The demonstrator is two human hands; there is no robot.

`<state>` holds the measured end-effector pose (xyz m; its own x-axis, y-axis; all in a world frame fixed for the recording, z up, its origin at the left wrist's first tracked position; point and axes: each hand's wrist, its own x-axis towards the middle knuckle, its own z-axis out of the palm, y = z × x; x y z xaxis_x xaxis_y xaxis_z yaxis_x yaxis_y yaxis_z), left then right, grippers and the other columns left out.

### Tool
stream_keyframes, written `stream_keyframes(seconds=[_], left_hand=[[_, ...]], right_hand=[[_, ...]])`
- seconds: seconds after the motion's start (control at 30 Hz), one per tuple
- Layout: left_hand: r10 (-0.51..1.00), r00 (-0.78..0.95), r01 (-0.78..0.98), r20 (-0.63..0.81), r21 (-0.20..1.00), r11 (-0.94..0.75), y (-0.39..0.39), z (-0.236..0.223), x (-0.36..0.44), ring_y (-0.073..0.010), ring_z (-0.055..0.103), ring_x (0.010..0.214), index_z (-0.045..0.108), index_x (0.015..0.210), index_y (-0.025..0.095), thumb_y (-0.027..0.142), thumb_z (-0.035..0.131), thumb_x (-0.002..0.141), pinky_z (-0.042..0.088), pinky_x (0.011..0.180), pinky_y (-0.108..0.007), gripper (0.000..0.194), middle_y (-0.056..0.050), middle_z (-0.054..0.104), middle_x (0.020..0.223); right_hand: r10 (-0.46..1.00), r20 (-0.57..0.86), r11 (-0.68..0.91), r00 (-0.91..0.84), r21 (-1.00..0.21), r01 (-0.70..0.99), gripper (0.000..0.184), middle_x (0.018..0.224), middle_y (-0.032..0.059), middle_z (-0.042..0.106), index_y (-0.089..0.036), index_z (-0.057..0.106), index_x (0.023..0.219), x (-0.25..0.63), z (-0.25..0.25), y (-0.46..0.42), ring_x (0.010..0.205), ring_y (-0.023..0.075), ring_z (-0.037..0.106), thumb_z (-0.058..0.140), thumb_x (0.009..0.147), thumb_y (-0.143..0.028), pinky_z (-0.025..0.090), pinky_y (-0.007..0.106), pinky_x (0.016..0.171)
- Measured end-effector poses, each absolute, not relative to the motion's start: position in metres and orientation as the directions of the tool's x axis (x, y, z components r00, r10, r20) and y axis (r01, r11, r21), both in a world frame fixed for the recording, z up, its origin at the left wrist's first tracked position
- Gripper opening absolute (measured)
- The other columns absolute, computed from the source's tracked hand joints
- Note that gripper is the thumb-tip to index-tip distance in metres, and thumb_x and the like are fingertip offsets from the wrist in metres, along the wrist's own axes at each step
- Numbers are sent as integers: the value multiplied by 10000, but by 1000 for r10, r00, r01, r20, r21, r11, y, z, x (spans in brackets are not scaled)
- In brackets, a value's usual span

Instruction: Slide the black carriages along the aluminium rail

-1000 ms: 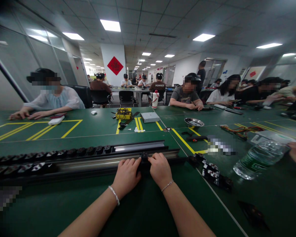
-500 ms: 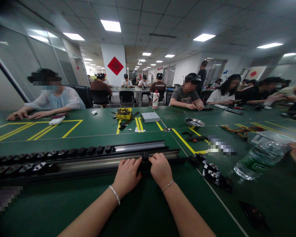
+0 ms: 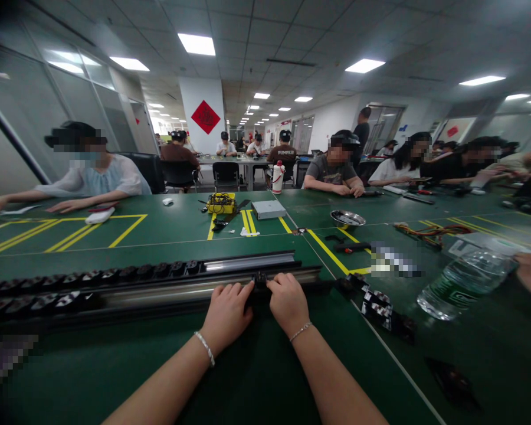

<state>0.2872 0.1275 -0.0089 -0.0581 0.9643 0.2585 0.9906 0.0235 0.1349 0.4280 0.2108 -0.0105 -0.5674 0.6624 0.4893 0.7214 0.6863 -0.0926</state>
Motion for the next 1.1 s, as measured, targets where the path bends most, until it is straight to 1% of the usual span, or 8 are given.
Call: stream_keyframes(seconds=[0.43, 0.83, 1.1], left_hand=[[956, -55, 988, 288, 153, 11, 128, -11, 287, -221, 480, 952, 434, 1245, 262, 284, 496, 761, 297, 860, -382, 488, -52, 568, 997], [950, -41, 989, 311, 146, -5, 129, -14, 286, -220, 479, 937, 420, 1254, 259, 285, 500, 754, 302, 844, -382, 506, -48, 562, 983], [945, -36, 990, 324, 138, -10, 129, -14, 286, -218, 479, 920, 433, 1241, 259, 295, 486, 764, 298, 841, -382, 481, -44, 564, 965]], right_hand=[[651, 523, 694, -550, -118, 710, 298, 789, 55, 590, -183, 686, 839, 428, -14, 212, 775, 169, 451, 423, 786, -51, 363, 276, 743], [654, 530, 684, -539, -111, 721, 283, 794, 52, 595, -189, 686, 832, 428, -15, 212, 784, 169, 453, 439, 781, -60, 362, 274, 749], [649, 536, 689, -539, -114, 716, 280, 781, 47, 598, -183, 686, 821, 428, -13, 212, 777, 171, 453, 445, 774, -47, 357, 272, 753]])
